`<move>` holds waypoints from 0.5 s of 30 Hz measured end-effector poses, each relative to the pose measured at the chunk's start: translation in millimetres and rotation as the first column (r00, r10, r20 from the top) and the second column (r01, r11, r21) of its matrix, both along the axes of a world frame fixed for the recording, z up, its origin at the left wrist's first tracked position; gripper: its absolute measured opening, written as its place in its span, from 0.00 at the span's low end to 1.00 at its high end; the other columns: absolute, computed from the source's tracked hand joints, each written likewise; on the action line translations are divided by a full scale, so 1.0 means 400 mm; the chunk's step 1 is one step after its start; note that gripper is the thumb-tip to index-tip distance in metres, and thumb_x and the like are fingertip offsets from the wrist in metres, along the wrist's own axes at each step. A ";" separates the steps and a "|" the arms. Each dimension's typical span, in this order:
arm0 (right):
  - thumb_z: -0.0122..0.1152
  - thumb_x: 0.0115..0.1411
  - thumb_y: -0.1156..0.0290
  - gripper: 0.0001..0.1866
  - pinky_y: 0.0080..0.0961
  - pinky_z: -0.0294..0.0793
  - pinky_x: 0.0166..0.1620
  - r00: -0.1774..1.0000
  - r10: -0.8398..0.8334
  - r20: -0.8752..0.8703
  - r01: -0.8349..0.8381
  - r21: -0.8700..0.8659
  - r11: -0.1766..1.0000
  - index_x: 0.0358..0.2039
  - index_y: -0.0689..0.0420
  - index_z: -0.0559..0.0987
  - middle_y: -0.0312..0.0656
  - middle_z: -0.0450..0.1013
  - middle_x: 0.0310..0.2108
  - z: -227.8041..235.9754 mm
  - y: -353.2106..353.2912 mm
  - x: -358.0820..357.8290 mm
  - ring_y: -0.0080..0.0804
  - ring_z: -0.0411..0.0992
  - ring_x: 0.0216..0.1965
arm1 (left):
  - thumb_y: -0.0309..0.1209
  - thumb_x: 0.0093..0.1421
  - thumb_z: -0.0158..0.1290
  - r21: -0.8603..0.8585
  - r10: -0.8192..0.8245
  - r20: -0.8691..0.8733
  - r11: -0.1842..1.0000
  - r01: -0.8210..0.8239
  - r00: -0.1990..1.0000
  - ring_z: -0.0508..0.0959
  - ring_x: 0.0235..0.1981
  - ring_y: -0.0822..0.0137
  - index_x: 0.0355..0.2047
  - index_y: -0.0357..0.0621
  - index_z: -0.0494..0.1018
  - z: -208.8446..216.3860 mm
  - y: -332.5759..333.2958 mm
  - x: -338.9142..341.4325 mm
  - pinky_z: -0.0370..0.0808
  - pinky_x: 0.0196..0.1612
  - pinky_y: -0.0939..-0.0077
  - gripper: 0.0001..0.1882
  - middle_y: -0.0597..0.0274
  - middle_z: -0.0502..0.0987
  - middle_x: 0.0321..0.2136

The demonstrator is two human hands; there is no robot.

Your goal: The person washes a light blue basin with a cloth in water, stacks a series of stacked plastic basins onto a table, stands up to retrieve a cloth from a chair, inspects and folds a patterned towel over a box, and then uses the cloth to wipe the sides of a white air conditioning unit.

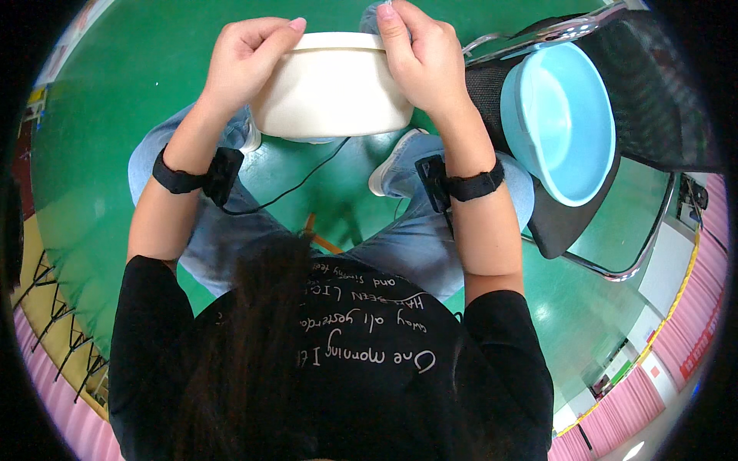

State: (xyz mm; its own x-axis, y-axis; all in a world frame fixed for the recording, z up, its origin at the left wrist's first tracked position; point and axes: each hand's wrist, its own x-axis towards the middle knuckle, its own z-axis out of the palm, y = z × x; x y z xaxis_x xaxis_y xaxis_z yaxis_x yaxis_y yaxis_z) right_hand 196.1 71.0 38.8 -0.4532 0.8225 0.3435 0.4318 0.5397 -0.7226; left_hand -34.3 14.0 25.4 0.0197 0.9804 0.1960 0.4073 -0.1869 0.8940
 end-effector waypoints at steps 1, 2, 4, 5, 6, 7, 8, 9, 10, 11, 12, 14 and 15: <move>0.42 0.70 0.62 0.21 0.24 0.60 0.27 1.000 0.008 0.026 -0.007 -0.015 1.000 0.23 0.62 0.67 0.35 0.59 0.17 0.015 -0.004 -0.005 0.22 0.58 0.22 | 0.38 0.63 0.53 0.000 0.008 0.051 1.000 -0.008 0.999 0.64 0.20 0.83 0.24 0.36 0.77 -0.006 -0.004 0.002 0.61 0.23 0.84 0.17 0.76 0.68 0.16; 0.42 0.70 0.62 0.21 0.24 0.60 0.27 1.000 0.010 0.025 -0.009 -0.016 1.000 0.23 0.62 0.67 0.35 0.59 0.17 0.013 -0.002 -0.006 0.22 0.58 0.22 | 0.38 0.63 0.53 -0.001 0.010 0.050 1.000 -0.010 0.999 0.64 0.20 0.83 0.24 0.36 0.77 -0.008 -0.004 -0.004 0.61 0.23 0.84 0.17 0.76 0.68 0.16; 0.42 0.69 0.64 0.19 0.25 0.60 0.26 0.995 0.042 -0.087 -0.046 -0.043 0.998 0.24 0.62 0.65 0.38 0.59 0.18 0.016 0.010 0.008 0.23 0.58 0.22 | 0.38 0.63 0.54 0.047 -0.025 0.089 0.999 0.021 0.996 0.64 0.21 0.83 0.26 0.36 0.77 0.003 0.004 -0.017 0.61 0.23 0.84 0.17 0.77 0.69 0.17; 0.42 0.70 0.63 0.19 0.24 0.61 0.27 0.994 0.070 -0.079 -0.071 -0.005 0.997 0.26 0.63 0.67 0.38 0.61 0.19 -0.009 0.029 0.026 0.23 0.58 0.22 | 0.38 0.62 0.54 0.065 -0.014 0.050 0.998 0.010 0.999 0.66 0.21 0.83 0.27 0.36 0.78 0.012 0.000 -0.026 0.62 0.23 0.84 0.16 0.77 0.70 0.18; 0.42 0.70 0.63 0.19 0.24 0.61 0.27 0.994 0.071 -0.078 -0.072 -0.006 0.997 0.26 0.63 0.67 0.38 0.61 0.19 -0.008 0.028 0.024 0.23 0.58 0.22 | 0.38 0.62 0.54 0.064 -0.013 0.050 0.998 0.009 0.999 0.66 0.21 0.83 0.27 0.36 0.78 0.013 -0.001 -0.038 0.62 0.23 0.84 0.16 0.77 0.70 0.18; 0.41 0.70 0.62 0.19 0.23 0.61 0.27 0.991 0.080 -0.109 -0.081 0.002 0.997 0.27 0.63 0.68 0.37 0.62 0.19 -0.005 0.026 0.019 0.22 0.58 0.23 | 0.38 0.62 0.55 0.003 -0.016 0.096 1.000 0.016 0.995 0.67 0.22 0.83 0.27 0.36 0.79 0.013 -0.003 -0.050 0.62 0.24 0.85 0.16 0.76 0.72 0.18; 0.41 0.70 0.62 0.19 0.23 0.61 0.28 0.986 0.090 -0.140 -0.089 0.010 0.996 0.27 0.63 0.69 0.35 0.62 0.20 0.000 0.024 0.017 0.21 0.59 0.23 | 0.38 0.62 0.55 -0.058 -0.016 0.143 0.998 0.025 0.990 0.68 0.22 0.83 0.28 0.36 0.79 0.012 -0.003 -0.056 0.63 0.24 0.85 0.15 0.75 0.73 0.19; 0.41 0.70 0.62 0.19 0.23 0.61 0.28 0.986 0.089 -0.139 -0.088 0.009 0.996 0.27 0.63 0.69 0.35 0.62 0.20 0.006 0.022 0.019 0.21 0.59 0.23 | 0.38 0.61 0.55 0.043 0.050 0.162 0.997 -0.057 0.986 0.69 0.23 0.82 0.28 0.37 0.79 0.008 -0.006 -0.043 0.63 0.25 0.85 0.15 0.74 0.74 0.20; 0.40 0.71 0.62 0.19 0.22 0.61 0.29 0.981 0.070 -0.183 -0.085 -0.074 0.994 0.29 0.63 0.70 0.33 0.63 0.21 0.013 0.020 0.022 0.20 0.59 0.24 | 0.38 0.61 0.55 0.042 0.049 0.162 0.997 -0.057 0.986 0.69 0.23 0.82 0.28 0.37 0.79 0.009 -0.007 -0.049 0.63 0.25 0.85 0.15 0.74 0.74 0.20; 0.40 0.71 0.61 0.20 0.22 0.62 0.30 0.973 0.048 -0.225 -0.084 -0.157 0.984 0.30 0.63 0.71 0.31 0.64 0.22 0.016 0.019 0.023 0.20 0.59 0.25 | 0.37 0.61 0.55 0.004 0.039 0.160 0.999 -0.040 0.986 0.69 0.23 0.82 0.28 0.37 0.79 0.013 -0.009 -0.063 0.63 0.26 0.85 0.14 0.74 0.74 0.21; 0.40 0.71 0.61 0.20 0.22 0.62 0.30 0.974 0.045 -0.223 -0.081 -0.157 0.984 0.30 0.63 0.71 0.31 0.64 0.22 0.008 0.024 0.023 0.20 0.59 0.25 | 0.37 0.62 0.54 -0.034 0.026 0.159 0.999 -0.021 0.987 0.69 0.24 0.82 0.28 0.38 0.79 0.015 -0.010 -0.072 0.63 0.26 0.85 0.14 0.74 0.75 0.22; 0.39 0.72 0.61 0.20 0.21 0.63 0.33 0.912 0.108 -0.395 -0.129 -0.028 0.991 0.31 0.63 0.73 0.29 0.66 0.25 -0.014 0.037 0.017 0.19 0.61 0.28 | 0.39 0.61 0.54 -0.037 0.037 0.164 0.999 -0.031 0.986 0.70 0.24 0.81 0.28 0.39 0.79 0.008 -0.006 -0.078 0.64 0.28 0.85 0.15 0.73 0.75 0.22; 0.38 0.72 0.61 0.21 0.20 0.66 0.38 0.969 0.013 -0.246 -0.067 -0.211 0.975 0.34 0.65 0.74 0.31 0.70 0.28 -0.002 0.045 0.054 0.19 0.65 0.32 | 0.40 0.61 0.54 -0.041 0.042 0.200 0.999 -0.034 0.979 0.70 0.24 0.81 0.27 0.40 0.79 0.016 -0.008 -0.083 0.63 0.29 0.85 0.15 0.73 0.75 0.21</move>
